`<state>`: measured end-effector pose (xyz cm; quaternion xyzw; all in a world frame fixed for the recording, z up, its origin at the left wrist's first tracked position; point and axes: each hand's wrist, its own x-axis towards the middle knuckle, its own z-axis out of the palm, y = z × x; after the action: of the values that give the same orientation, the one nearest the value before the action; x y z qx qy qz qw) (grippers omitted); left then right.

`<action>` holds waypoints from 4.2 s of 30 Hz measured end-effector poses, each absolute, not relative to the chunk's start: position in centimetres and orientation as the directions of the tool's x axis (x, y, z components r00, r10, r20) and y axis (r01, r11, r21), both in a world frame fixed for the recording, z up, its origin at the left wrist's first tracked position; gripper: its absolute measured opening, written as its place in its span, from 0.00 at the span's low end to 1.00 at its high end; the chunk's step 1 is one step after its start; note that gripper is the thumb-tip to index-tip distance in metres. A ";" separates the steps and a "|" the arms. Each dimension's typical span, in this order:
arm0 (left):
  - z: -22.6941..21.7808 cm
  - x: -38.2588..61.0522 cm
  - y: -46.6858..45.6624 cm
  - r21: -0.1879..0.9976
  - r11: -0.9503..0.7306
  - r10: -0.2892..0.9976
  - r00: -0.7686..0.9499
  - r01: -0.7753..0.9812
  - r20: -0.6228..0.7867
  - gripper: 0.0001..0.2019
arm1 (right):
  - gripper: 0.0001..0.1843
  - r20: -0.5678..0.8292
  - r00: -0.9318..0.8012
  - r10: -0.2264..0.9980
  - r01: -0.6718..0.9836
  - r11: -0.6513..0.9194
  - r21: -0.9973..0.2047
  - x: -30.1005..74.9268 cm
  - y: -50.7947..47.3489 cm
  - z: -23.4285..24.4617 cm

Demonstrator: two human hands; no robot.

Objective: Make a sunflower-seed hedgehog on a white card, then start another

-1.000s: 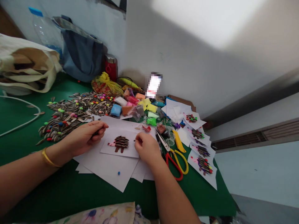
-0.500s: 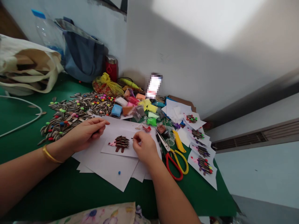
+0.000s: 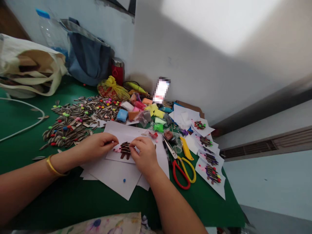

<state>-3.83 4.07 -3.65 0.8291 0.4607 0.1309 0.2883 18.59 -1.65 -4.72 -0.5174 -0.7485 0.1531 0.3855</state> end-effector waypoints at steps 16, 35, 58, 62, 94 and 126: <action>-3.1 -3.6 2.9 0.432 -0.546 0.778 0.626 0.718 -0.057 0.17 | 0.06 0.477 -0.213 0.853 0.808 0.428 -0.405 16.9 -1.3 -5.1; -3.0 -3.3 2.8 0.641 -0.516 0.760 0.649 0.568 0.038 0.14 | 0.07 0.554 -0.214 0.805 0.659 0.538 -0.526 16.9 -2.4 -3.9; -3.9 -8.4 9.1 0.093 -0.415 0.881 0.374 0.905 0.290 0.28 | 0.12 0.553 0.117 0.825 0.791 0.259 -0.554 24.6 -0.2 -4.0; -3.7 -8.3 8.9 0.111 -0.407 0.859 0.339 0.907 0.384 0.24 | 0.13 0.564 0.206 0.800 0.789 0.205 -0.579 26.2 0.2 -4.0; -2.5 -3.4 3.2 0.705 -0.570 0.818 0.369 0.423 0.440 0.12 | 0.10 0.556 -0.154 0.817 0.848 0.398 -0.350 21.9 -0.4 -3.8; -2.1 -2.2 1.4 0.994 -0.077 0.903 0.428 0.080 0.036 0.13 | 0.25 0.476 -0.164 0.864 0.396 0.500 -0.771 18.6 -2.8 -4.2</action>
<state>-2.22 1.39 -2.07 0.6345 0.3872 0.3687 0.5581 18.64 -2.77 -4.23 -0.4359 -0.7225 0.2453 0.4773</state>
